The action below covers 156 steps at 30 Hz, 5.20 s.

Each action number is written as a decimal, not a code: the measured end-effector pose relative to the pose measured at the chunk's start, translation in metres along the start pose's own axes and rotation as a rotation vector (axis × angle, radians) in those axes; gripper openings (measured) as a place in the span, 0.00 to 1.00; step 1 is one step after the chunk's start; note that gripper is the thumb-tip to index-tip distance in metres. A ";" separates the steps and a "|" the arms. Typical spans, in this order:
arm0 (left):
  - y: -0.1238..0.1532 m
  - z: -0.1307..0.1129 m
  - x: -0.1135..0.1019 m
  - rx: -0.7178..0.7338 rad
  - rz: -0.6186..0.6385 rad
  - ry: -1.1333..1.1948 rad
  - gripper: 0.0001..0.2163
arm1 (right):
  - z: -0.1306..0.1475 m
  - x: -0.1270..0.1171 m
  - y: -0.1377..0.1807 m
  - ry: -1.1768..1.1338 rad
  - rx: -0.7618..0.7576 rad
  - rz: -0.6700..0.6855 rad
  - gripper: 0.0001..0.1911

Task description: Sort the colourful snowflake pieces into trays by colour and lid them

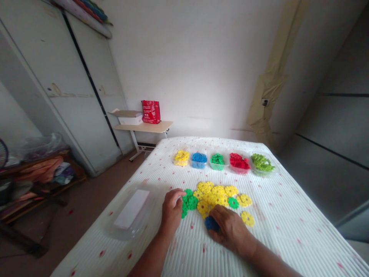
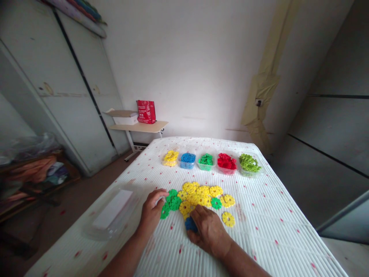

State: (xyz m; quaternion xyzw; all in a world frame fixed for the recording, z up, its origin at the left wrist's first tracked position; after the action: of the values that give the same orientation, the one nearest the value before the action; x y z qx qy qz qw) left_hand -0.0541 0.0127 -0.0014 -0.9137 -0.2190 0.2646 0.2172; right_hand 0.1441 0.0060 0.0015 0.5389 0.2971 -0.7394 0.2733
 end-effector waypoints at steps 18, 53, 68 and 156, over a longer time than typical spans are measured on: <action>0.001 0.000 0.001 0.019 -0.012 -0.024 0.12 | -0.001 -0.001 -0.001 -0.007 0.028 0.012 0.07; 0.002 -0.002 0.009 0.097 0.017 -0.131 0.13 | -0.126 -0.059 0.026 0.060 0.109 -0.432 0.13; 0.006 -0.023 0.032 0.196 0.253 -0.500 0.13 | -0.092 -0.045 0.027 0.122 0.056 -0.235 0.18; -0.001 0.024 0.004 -0.142 -0.017 0.190 0.09 | -0.081 -0.148 -0.093 0.351 0.125 -0.550 0.16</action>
State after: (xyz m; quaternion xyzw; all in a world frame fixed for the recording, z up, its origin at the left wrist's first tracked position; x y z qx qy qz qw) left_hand -0.0653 0.0223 -0.0207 -0.9459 -0.2232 0.1589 0.1739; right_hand 0.1685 0.1406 0.1374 0.5732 0.4282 -0.6982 -0.0255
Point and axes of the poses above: each hand's wrist, its own y-axis away from the middle knuckle, its own x-axis out of the palm, z = x × y, the point moved 7 cm from there along -y, towards the middle knuckle, and after that the axes turned 3 degrees about z, right-handed, at the moved point
